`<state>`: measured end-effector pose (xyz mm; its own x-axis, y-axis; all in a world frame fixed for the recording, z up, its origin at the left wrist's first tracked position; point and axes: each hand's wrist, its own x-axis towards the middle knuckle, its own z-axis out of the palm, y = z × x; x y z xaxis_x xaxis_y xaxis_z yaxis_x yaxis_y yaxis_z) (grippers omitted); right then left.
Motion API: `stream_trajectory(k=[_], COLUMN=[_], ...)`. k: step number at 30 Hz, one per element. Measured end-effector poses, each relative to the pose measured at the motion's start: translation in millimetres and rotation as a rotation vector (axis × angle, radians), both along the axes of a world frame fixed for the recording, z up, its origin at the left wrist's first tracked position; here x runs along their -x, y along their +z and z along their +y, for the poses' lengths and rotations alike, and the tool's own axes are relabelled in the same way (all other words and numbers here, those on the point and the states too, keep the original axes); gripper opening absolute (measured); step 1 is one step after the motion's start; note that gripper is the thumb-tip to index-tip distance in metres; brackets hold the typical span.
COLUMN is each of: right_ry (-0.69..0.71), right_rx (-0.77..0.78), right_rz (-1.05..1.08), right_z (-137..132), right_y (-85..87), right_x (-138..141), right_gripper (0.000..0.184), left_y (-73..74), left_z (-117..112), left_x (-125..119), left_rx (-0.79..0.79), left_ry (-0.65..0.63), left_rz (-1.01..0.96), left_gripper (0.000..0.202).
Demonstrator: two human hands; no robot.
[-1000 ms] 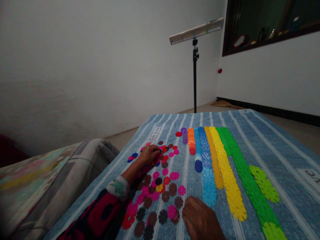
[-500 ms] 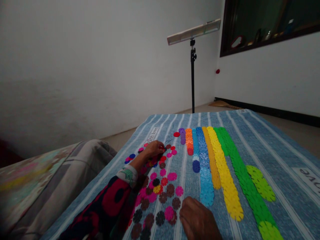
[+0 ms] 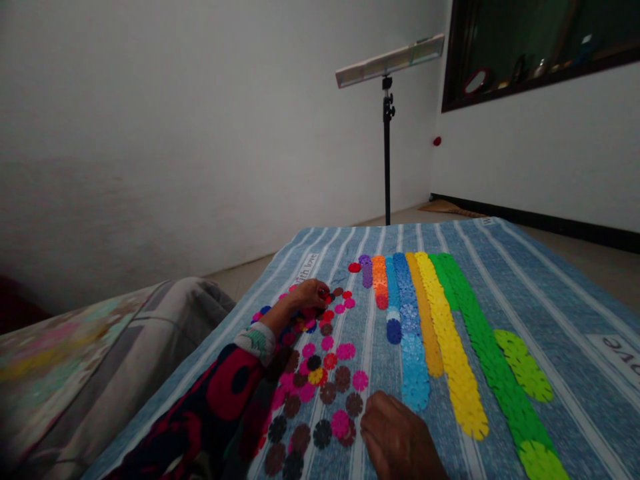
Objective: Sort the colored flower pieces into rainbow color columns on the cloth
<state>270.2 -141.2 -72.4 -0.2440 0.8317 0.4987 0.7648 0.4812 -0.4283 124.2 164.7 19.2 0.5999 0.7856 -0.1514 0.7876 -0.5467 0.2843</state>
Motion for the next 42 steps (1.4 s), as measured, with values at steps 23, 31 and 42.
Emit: stream_trajectory(k=[23, 31, 42], right_ry=[-0.024, -0.016, -0.022], right_rx=[0.030, 0.013, 0.023], right_rz=[0.008, 0.015, 0.019], right_z=[-1, 0, 0], right_y=[4.2, 3.4, 4.2], right_x=[2, 1, 1], right_gripper=[0.023, 0.022, 0.023], left_y=[-7.4, -2.1, -0.5], left_z=[4, -4, -2], left_x=[3, 0, -10], left_rx=[0.110, 0.054, 0.108], left_ry=[0.078, 0.094, 0.100], left_rz=[-0.102, -0.105, -0.275], left_gripper=[0.014, 0.007, 0.009])
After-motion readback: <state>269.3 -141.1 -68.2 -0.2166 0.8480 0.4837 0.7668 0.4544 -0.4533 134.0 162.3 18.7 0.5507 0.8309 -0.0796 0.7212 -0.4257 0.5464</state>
